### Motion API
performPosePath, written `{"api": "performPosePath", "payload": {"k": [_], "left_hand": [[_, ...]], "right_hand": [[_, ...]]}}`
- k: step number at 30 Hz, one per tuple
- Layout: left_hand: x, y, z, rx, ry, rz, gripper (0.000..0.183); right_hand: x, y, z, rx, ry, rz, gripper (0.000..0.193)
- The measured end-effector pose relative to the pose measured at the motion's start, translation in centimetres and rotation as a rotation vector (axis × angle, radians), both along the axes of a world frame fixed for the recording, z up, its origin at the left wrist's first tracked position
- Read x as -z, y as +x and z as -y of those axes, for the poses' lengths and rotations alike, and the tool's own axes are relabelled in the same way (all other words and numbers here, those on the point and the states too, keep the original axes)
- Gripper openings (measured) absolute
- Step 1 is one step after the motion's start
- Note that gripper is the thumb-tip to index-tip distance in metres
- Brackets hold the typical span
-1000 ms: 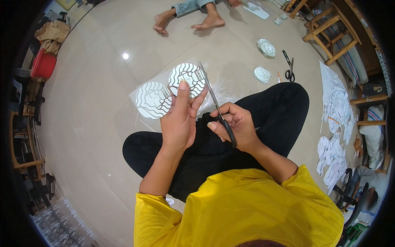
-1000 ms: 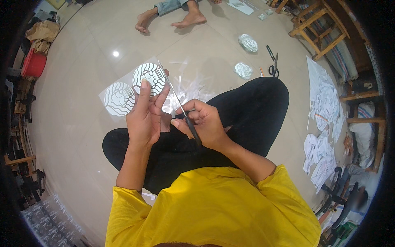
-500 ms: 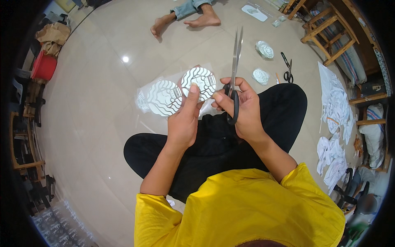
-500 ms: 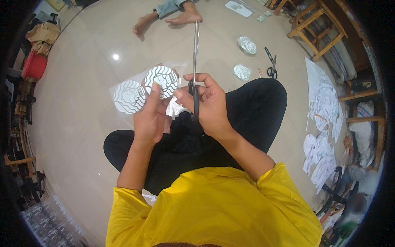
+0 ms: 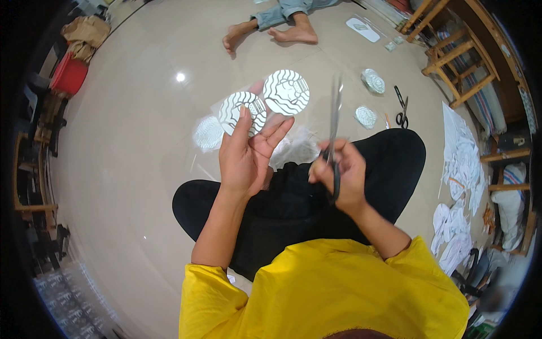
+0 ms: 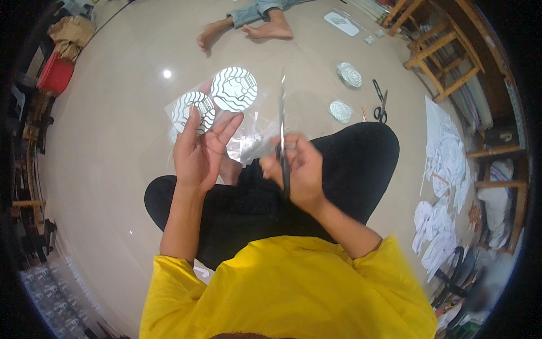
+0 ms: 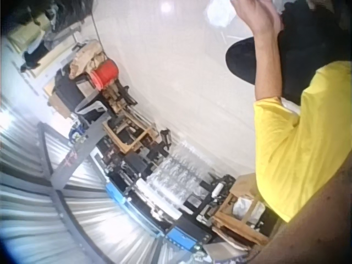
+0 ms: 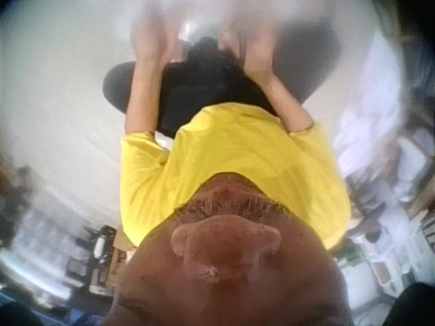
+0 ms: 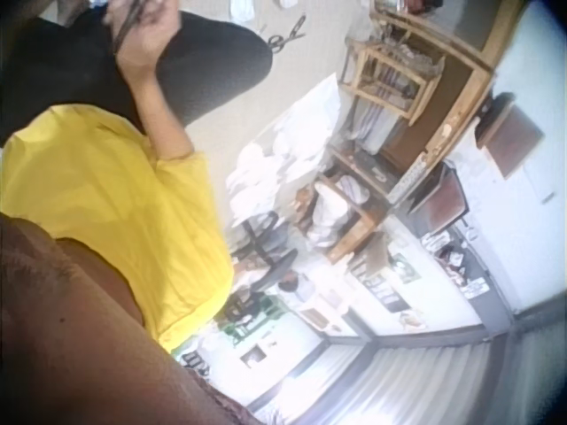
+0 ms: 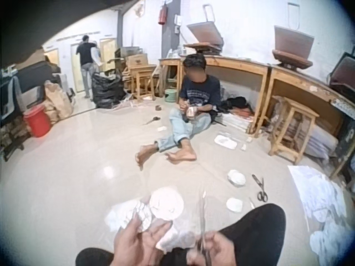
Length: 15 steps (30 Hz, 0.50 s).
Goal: The person sits on the floor and uses scissors to cut out circular decorative patterns from a transparent sheet. They carefully follow the printed lines to separate the shapes and place the cut pieces on the floor.
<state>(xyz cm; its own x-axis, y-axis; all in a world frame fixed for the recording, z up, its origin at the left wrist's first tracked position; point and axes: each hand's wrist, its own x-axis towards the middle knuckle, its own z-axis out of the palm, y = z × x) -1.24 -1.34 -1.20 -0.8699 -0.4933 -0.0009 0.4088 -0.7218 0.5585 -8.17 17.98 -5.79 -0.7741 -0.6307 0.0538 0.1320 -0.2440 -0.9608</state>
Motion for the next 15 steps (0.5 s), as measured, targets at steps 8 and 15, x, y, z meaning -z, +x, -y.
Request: {"api": "performPosePath", "payload": {"k": [8, 15], "left_hand": [[-0.3, 0.1, -0.4, -0.042, -0.010, -0.008, 0.050], [-0.7, 0.3, -0.6, 0.017, -0.050, -0.020, 0.050]], "right_hand": [[1.8, 3.9, -1.4, -0.280, 0.177, -0.073, 0.033], [-0.2, 2.3, 0.3, -0.305, 0.123, -0.075, 0.032]]}}
